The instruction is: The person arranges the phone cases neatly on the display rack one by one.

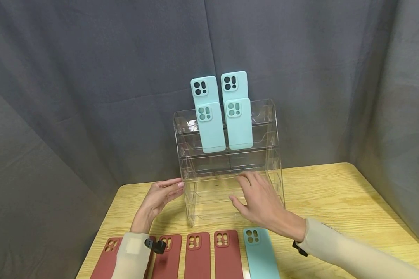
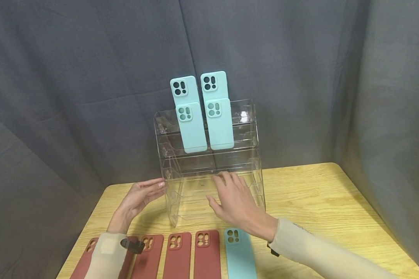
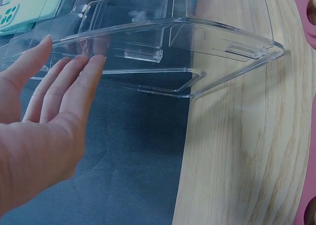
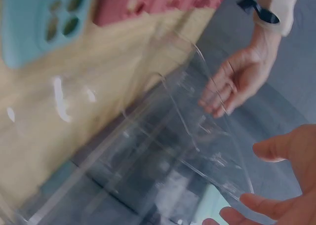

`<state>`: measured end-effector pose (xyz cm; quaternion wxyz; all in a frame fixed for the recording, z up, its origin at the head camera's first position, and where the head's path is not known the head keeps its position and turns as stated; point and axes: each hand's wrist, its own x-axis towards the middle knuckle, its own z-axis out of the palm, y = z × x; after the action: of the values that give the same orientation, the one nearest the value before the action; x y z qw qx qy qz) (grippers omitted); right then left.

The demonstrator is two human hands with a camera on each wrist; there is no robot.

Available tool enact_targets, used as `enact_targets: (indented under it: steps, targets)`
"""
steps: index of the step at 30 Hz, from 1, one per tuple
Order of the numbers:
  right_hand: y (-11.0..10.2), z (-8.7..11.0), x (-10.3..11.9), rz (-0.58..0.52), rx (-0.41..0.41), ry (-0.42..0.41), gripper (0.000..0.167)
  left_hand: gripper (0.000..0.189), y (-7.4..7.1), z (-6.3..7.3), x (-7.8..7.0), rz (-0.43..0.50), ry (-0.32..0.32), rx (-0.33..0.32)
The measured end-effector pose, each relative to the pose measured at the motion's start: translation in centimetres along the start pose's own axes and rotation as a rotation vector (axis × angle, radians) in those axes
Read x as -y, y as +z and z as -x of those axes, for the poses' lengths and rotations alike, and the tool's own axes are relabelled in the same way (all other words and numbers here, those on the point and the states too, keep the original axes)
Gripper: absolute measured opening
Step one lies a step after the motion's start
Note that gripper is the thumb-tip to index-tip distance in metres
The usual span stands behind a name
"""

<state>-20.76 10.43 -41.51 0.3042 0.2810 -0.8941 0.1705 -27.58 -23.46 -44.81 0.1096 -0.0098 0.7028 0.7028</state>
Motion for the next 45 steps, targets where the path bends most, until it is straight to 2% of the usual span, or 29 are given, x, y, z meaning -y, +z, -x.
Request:
enact_targets:
  steps: [6,11,16,21,23,29,34,42,45]
  targets:
    - [1.6,3.3,-0.1,0.017,0.066,0.017,0.045,0.052,0.1,0.0,0.0,0.003,0.004,-0.003]
    - [2.4,5.7,-0.1,0.003,0.178,0.068,0.044,0.051,0.0,-0.1,0.2,0.003,0.0,-0.004]
    - [3.0,7.2,-0.1,-0.02,0.279,0.119,0.043,0.051,0.0,0.0,0.1,0.001,0.002,-0.009]
    - [3.7,8.2,0.0,-0.025,0.371,0.175,0.048,0.051,0.0,0.1,-0.1,0.006,0.0,-0.012]
    - [4.0,8.6,0.0,-0.005,0.401,0.172,0.05,0.051,0.0,0.1,-0.1,0.014,-0.003,-0.013]
    - [4.4,9.5,0.4,0.027,0.408,0.132,0.048,0.053,-0.1,-0.1,0.1,0.022,-0.005,-0.007]
    - [4.4,10.0,0.6,0.006,0.438,0.139,0.048,0.053,-0.1,-0.1,0.2,0.017,-0.007,-0.013]
    - [4.7,10.7,0.9,-0.058,0.587,0.214,0.054,0.051,-0.1,0.0,0.1,0.017,0.003,-0.014]
    - [4.8,10.9,1.1,-0.062,0.602,0.233,0.056,0.051,-0.1,0.0,0.1,0.018,0.002,-0.012]
